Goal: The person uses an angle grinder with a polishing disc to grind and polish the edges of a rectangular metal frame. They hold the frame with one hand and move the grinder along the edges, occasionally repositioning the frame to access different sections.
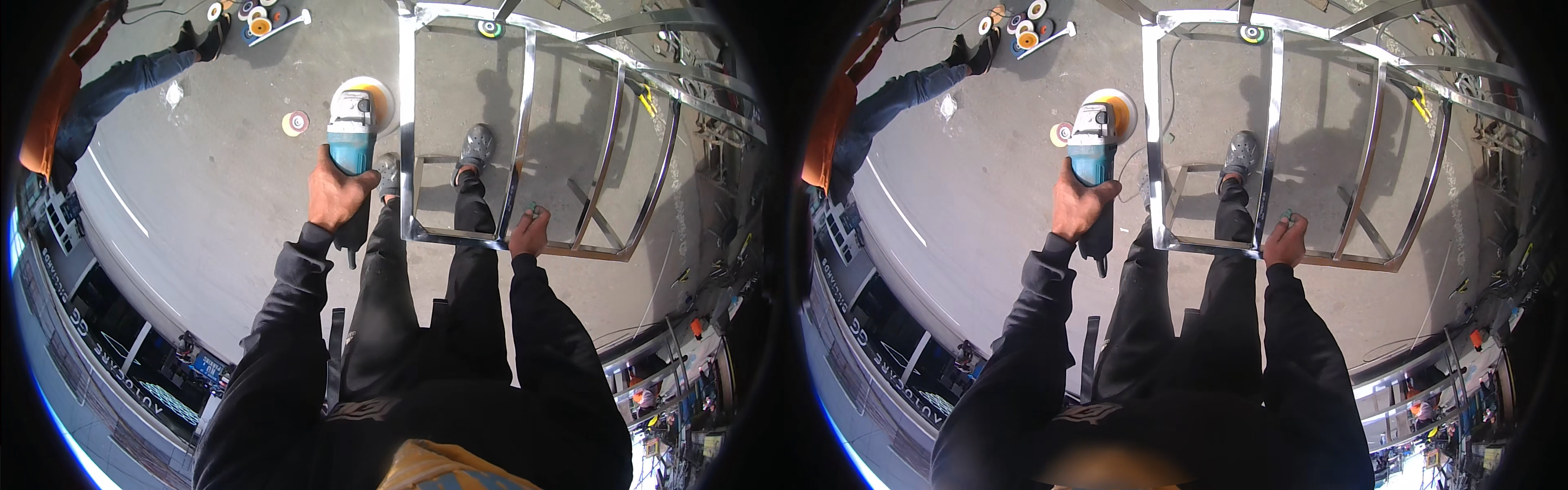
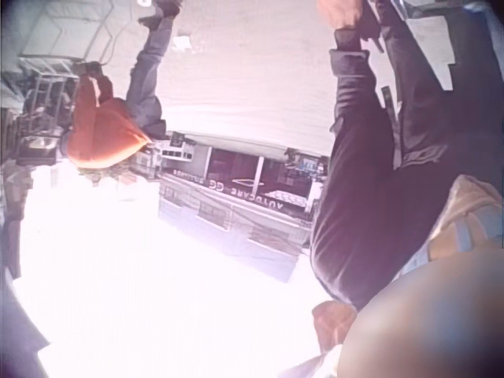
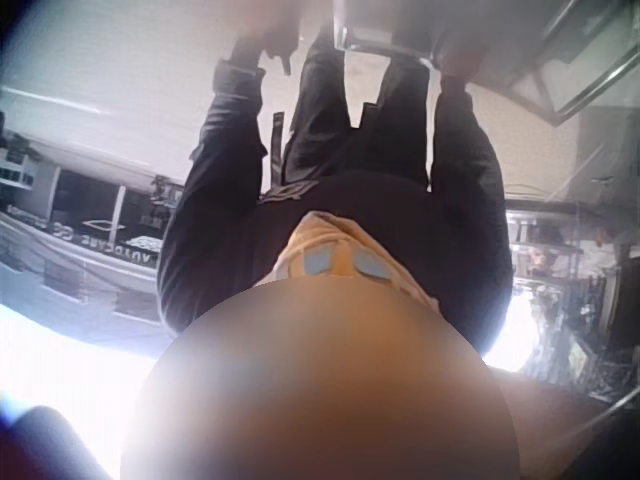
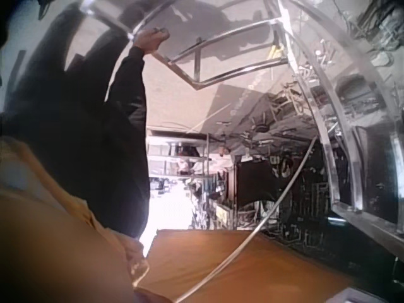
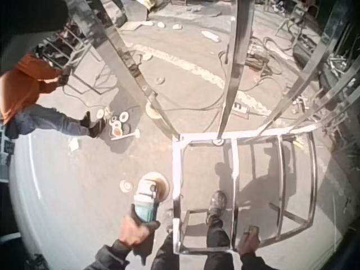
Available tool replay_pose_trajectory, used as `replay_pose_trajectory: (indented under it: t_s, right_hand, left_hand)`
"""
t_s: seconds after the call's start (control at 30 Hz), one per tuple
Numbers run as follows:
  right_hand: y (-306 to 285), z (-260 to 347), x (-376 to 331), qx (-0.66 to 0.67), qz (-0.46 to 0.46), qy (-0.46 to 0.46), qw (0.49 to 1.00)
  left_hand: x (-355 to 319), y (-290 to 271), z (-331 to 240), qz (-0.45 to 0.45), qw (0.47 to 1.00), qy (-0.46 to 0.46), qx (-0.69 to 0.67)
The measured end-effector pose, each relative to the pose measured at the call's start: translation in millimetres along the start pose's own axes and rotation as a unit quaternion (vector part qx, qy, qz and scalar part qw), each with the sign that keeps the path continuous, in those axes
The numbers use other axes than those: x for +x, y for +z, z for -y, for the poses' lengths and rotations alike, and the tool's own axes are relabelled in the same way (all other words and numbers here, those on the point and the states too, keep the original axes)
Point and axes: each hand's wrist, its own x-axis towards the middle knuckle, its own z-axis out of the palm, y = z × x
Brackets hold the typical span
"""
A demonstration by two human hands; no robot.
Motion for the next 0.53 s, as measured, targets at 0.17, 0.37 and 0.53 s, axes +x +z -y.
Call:
replay_pose_trajectory:
  t_s: [0.17, 0.37, 0.53]
  right_hand:
    - [-26, 78, -13, 0.256, 0.015, -0.05, 0.965]
    - [-46, 204, -40, 0.325, 0.242, -0.159, 0.901]
    - [-49, 228, -21, 0.356, 0.286, -0.154, 0.876]
  left_hand:
    - [-18, 24, -9, 0.028, 0.998, 0.029, 0.038]
    - [-17, 66, -23, 0.014, 0.999, -0.033, -0.016]
    - [-5, 82, -31, -0.032, 0.999, 0.001, -0.012]
